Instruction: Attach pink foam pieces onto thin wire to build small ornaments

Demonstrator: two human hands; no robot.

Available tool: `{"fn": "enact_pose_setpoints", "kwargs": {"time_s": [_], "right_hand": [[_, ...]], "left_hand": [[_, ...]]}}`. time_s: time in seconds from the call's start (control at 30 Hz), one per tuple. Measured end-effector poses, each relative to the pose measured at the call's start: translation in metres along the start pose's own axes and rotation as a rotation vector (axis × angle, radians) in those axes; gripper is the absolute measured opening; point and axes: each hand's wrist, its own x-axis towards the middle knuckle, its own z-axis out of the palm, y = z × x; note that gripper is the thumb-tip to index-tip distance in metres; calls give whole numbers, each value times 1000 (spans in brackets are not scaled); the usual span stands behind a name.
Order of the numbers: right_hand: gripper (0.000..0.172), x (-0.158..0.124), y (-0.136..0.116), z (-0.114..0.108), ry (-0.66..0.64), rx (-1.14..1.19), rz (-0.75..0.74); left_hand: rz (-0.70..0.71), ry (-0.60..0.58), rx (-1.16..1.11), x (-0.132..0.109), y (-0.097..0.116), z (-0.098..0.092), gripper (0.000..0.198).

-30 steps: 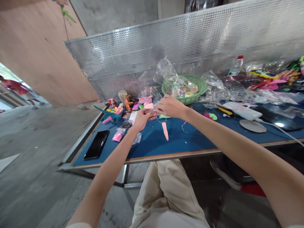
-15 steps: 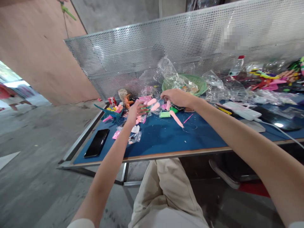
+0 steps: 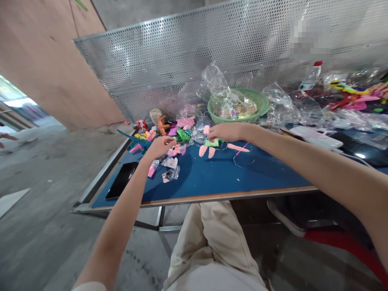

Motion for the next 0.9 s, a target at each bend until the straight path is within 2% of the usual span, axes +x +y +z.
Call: {"fn": "enact_pose_setpoints", "kwargs": {"time_s": [0.1, 0.23, 0.3, 0.37, 0.47, 0.53, 0.63, 0.7, 0.77, 0.83, 0.9], "right_hand": [[33, 4, -1, 7, -115, 95, -93], [36, 2, -6, 13, -75, 147, -83], [38, 0, -9, 14, -33, 193, -66], [37, -2, -11, 15, 12, 242, -34], [37, -7, -9, 16, 81, 314, 46], [40, -14, -2, 15, 139, 347, 145], [40, -24, 15, 10, 180, 385, 392], [42, -27, 23, 8, 89, 471, 530], [61, -25, 26, 8, -25, 609, 614], [84, -21, 21, 10, -155, 752, 668], [85, -16, 11, 12, -273, 873, 649]], "left_hand": [[78, -59, 18, 1, -3, 8, 17], [133, -157, 8, 9, 3, 23, 21], [30, -234, -149, 12, 10, 31, 29], [-146, -309, -423, 13, 17, 37, 40], [-281, -361, -691, 11, 22, 43, 45], [-270, -357, -704, 9, 20, 46, 38], [-265, -348, -690, 9, 12, 49, 29], [-274, -343, -711, 10, 7, 52, 27], [-280, -339, -744, 10, 5, 55, 27], [-288, -329, -786, 10, 7, 57, 25], [-316, -314, -825, 9, 12, 56, 22]]}}
